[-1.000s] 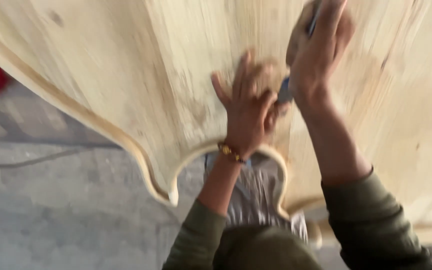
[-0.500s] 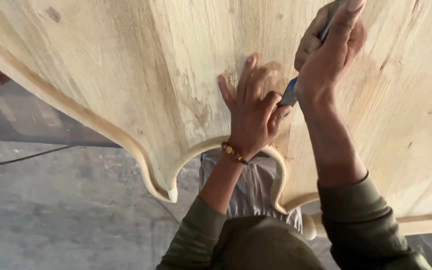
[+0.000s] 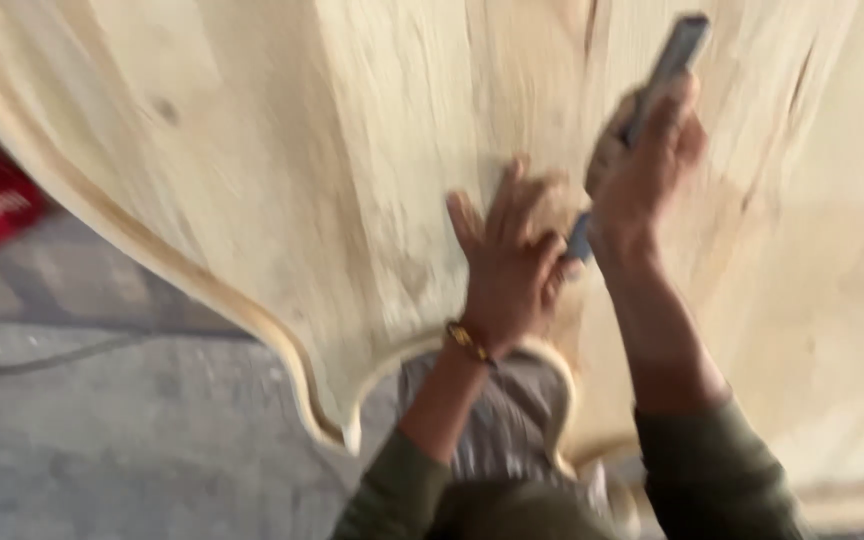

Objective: The person fills a crack and small holes in a carved wooden furniture panel by squeezing wood filler from a small bottle into the defects, then uses a flat chisel-like scraper to level and smooth the filled areas on the panel surface.

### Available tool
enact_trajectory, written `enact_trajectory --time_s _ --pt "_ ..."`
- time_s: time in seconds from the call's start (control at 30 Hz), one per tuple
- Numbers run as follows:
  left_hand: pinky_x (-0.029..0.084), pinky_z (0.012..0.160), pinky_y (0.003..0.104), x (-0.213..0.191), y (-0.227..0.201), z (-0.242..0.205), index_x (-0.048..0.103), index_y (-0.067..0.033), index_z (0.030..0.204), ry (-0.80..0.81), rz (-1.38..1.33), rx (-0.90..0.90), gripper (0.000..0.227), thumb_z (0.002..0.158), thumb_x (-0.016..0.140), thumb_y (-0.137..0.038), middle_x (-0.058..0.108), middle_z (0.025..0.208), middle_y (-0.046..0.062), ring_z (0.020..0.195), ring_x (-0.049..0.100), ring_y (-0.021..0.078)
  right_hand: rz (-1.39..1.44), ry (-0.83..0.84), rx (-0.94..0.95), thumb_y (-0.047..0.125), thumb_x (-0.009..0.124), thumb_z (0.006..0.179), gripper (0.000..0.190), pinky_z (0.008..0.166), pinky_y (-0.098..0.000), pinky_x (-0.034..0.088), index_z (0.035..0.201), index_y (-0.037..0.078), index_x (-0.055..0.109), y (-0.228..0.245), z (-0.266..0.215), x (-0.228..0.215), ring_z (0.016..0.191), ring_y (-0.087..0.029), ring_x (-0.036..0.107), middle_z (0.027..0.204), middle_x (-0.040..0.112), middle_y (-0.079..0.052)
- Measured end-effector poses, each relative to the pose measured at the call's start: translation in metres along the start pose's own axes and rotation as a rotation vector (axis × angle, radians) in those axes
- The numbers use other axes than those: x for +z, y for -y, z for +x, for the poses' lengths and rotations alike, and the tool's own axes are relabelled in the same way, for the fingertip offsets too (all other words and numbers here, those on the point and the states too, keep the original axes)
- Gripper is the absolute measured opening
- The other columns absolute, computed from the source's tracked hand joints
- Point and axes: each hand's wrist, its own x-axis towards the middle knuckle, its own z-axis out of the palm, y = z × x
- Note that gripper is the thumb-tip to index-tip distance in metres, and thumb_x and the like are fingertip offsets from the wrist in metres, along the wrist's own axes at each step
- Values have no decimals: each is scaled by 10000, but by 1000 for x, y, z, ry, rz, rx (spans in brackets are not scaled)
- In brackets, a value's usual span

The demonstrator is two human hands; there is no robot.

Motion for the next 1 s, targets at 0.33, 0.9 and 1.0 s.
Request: enact_trajectory --time_s 0.33,0.9,1.0 --pt "-69 1219 795 -2 -8 -18 624 -146 827 28 -25 -50 250 918 778 -320 412 1634 24 1614 246 319 -103 0 44 646 477 1067 541 387 -269 264 897 136 540 6 -18 2 451 -66 367 600 437 40" --pt "-101 1246 721 -6 -21 -47 647 -138 773 62 -26 -93 261 912 777 -316 423 1631 22 1605 257 309 -139 -29 149 661 460 1065 577 377 -260 251 838 131 486 -3 -45 -10 460 -52 335 611 402 57" --pt "-120 1239 724 -5 -16 -29 652 -148 791 28 7 -61 244 913 774 -320 417 1633 28 1606 247 318 -87 38 52 659 469 1074 579 374 -271 273 844 129 495 3 -26 0 461 -62 345 615 412 52"
